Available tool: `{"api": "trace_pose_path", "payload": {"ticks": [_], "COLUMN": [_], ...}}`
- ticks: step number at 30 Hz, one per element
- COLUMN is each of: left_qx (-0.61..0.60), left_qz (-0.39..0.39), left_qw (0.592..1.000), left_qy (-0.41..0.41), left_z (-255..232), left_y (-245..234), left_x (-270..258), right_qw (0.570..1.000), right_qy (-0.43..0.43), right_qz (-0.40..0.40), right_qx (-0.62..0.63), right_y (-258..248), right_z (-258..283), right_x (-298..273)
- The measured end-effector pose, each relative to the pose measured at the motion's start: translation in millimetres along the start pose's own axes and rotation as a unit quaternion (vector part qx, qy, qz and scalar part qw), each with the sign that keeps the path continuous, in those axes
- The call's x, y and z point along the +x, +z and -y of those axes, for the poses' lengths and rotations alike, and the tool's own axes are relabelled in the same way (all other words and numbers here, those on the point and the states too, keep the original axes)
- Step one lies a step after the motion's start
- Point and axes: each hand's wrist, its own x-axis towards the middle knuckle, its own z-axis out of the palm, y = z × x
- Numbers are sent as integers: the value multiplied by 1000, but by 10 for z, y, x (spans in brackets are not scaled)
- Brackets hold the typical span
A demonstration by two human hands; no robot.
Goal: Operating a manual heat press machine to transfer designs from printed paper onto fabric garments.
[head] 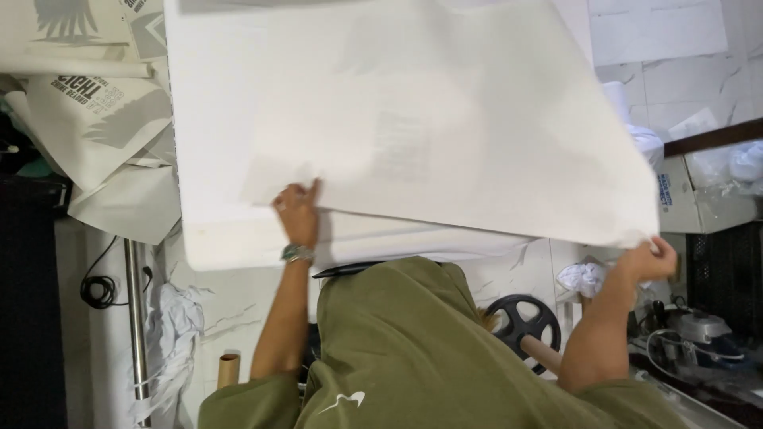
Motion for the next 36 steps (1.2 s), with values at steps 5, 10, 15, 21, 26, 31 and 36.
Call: {"api": "trace_pose_path", "payload": {"ticks": [5,10,15,21,26,31,36], "left_qx": [-83,46,98,69,76,48,-15], "left_qz": [46,-47,-13,79,140,162,151], "left_qw": [995,998,995,986,978,966,963], "left_qy": [43,15,-33,-131,-137,-196,-224], "left_z": [-546,349,918,902,947,787,1070], "left_y": [328,79,-29,-261,-393,-304,-245], "left_x": [664,665,105,-107,-50,468,740], "right_qw": [989,986,959,927,913,841,771], "right_qy": [108,111,104,62,52,-273,-361], "right_qz": [-105,81,236,360,401,412,499], "right_qx": [1,95,122,82,-47,-221,-162], "right_y": [-85,396,820,1132,823,948,1488], "right_z": [96,363,607,825,1526,2099,2335], "right_x": [-109,-456,-583,-636,-757,-1196,-1650]}}
